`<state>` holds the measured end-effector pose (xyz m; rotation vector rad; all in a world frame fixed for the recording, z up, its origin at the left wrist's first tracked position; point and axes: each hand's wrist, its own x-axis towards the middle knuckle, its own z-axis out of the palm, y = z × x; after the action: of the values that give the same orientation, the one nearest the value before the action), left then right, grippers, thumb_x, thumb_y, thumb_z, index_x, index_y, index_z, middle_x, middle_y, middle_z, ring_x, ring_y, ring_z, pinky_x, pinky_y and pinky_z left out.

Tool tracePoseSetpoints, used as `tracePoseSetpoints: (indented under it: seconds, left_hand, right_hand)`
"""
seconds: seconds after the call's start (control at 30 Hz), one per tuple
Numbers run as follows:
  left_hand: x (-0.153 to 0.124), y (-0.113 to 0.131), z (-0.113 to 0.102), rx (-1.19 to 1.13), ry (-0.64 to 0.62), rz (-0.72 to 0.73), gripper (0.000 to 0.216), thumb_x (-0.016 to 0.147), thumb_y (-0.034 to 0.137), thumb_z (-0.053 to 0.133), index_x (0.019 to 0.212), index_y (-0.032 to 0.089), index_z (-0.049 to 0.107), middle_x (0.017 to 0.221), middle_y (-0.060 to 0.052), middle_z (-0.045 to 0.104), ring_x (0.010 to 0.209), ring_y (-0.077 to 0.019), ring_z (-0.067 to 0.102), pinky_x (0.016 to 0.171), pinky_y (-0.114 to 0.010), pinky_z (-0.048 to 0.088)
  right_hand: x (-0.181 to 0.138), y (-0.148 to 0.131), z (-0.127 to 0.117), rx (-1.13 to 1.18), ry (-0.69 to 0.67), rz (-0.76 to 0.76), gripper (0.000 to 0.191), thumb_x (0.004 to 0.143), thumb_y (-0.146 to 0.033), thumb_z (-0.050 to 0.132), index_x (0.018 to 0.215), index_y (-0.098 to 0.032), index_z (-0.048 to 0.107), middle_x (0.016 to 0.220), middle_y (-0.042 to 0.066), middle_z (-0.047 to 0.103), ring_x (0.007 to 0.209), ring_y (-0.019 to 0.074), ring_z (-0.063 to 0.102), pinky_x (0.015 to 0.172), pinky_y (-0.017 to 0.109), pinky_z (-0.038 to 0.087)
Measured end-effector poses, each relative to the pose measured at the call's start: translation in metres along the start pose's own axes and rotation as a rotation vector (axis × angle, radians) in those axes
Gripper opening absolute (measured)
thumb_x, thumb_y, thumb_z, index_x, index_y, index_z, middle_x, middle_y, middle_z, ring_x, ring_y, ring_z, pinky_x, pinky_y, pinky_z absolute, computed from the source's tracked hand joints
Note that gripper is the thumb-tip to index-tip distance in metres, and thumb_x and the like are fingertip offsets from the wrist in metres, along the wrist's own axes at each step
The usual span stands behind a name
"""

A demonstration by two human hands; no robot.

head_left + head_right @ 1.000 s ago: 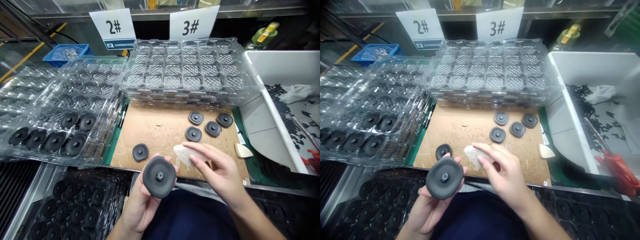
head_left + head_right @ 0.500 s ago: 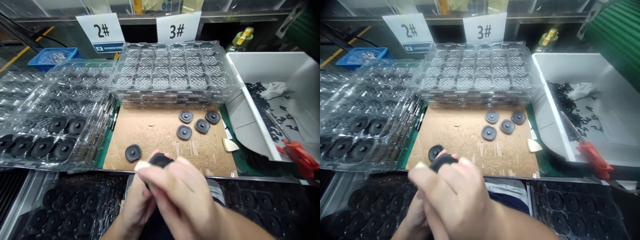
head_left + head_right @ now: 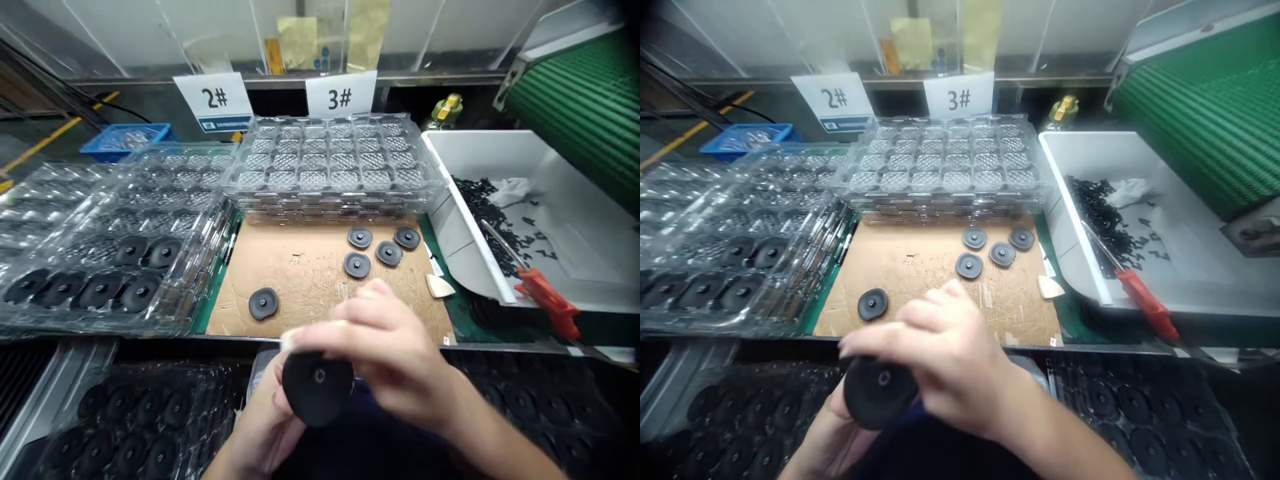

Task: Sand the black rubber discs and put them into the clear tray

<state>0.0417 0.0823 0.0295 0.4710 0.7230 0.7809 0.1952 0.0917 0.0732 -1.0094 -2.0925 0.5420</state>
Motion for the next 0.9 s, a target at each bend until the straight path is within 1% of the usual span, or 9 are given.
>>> tracePoseSetpoints:
  seconds: [0.1,0.2,0.3,0.43,0.53,0.63,0.73,0.8,0.9]
  left_hand:
    - [-0.017,0.002,-0.003,-0.077,-0.039,-0.064,0.03,0.063,0.023,0.075,0.093,0.023,0.07,0.091,0.001,0.072,0.084,-0.0192,0.066,0.075,-0.025,0.051]
    - [-0.036,-0.003,-0.013,-0.198,-0.041,-0.115,0.036,0.065,0.021,0.074,0.1,0.028,0.067,0.101,-0.001,0.07,0.089,-0.0216,0.066,0.079,-0.03,0.05]
    - [-0.056,-0.011,-0.024,-0.297,-0.109,-0.067,0.035,0.068,0.031,0.071,0.103,0.028,0.066,0.108,-0.004,0.068,0.095,-0.0239,0.065,0.083,-0.033,0.049]
    - [-0.079,-0.02,-0.034,-0.376,-0.231,0.011,0.039,0.071,0.038,0.067,0.108,0.028,0.064,0.109,-0.002,0.068,0.099,-0.0247,0.063,0.085,-0.033,0.048]
    - [-0.088,-0.028,-0.039,-0.418,-0.275,0.094,0.045,0.07,0.049,0.062,0.111,0.029,0.062,0.111,-0.004,0.066,0.101,-0.0266,0.062,0.086,-0.035,0.047]
    - [-0.091,-0.034,-0.044,-0.439,-0.288,0.123,0.049,0.074,0.053,0.054,0.114,0.026,0.06,0.111,-0.007,0.066,0.098,-0.0264,0.063,0.083,-0.035,0.048]
    - [-0.09,-0.034,-0.046,-0.428,-0.3,0.141,0.048,0.075,0.053,0.052,0.116,0.028,0.057,0.113,-0.006,0.064,0.097,-0.0263,0.063,0.079,-0.034,0.049]
    - [-0.088,-0.031,-0.047,-0.402,-0.306,0.175,0.046,0.079,0.054,0.045,0.12,0.035,0.052,0.114,-0.005,0.062,0.095,-0.0252,0.064,0.075,-0.033,0.049]
    - [-0.086,-0.025,-0.047,-0.167,-0.231,0.381,0.052,0.079,0.055,0.044,0.129,0.043,0.036,0.116,-0.004,0.059,0.091,-0.0221,0.063,0.077,-0.035,0.048]
  right_hand:
    - [-0.013,0.012,0.008,0.048,0.148,0.141,0.031,0.089,-0.014,0.043,0.111,-0.027,0.06,0.085,0.0,0.065,0.074,0.0114,0.056,0.07,0.029,0.037]
    - [-0.017,0.043,0.036,0.106,0.329,0.36,0.027,0.089,-0.023,0.046,0.114,-0.025,0.058,0.101,0.001,0.064,0.086,0.014,0.058,0.074,0.027,0.044]
    - [-0.015,0.079,0.073,0.086,0.263,0.42,0.026,0.089,-0.029,0.045,0.103,-0.018,0.063,0.093,0.004,0.064,0.082,0.0151,0.06,0.072,0.027,0.047]
    - [-0.022,0.101,0.108,0.035,0.276,0.432,0.025,0.086,-0.031,0.053,0.105,-0.015,0.056,0.108,0.007,0.056,0.095,0.018,0.056,0.082,0.038,0.047]
    - [-0.036,0.095,0.11,0.057,0.248,0.456,0.028,0.086,-0.031,0.051,0.109,-0.014,0.055,0.109,0.009,0.056,0.078,0.014,0.057,0.069,0.033,0.049]
    - [-0.047,0.083,0.097,0.127,0.156,0.486,0.029,0.085,-0.032,0.048,0.102,-0.014,0.061,0.093,0.009,0.064,0.059,0.0114,0.053,0.056,0.028,0.046]
    - [-0.05,0.071,0.086,0.202,0.075,0.523,0.031,0.083,-0.034,0.048,0.099,-0.013,0.064,0.075,0.006,0.066,0.058,0.0136,0.056,0.051,0.025,0.044]
    - [-0.049,0.065,0.083,0.237,0.032,0.541,0.032,0.082,-0.036,0.049,0.097,-0.013,0.065,0.07,0.006,0.066,0.057,0.0139,0.056,0.047,0.024,0.042]
    - [-0.047,0.06,0.08,0.26,-0.007,0.548,0.032,0.082,-0.036,0.049,0.097,-0.012,0.065,0.068,0.005,0.065,0.052,0.0127,0.054,0.044,0.023,0.04]
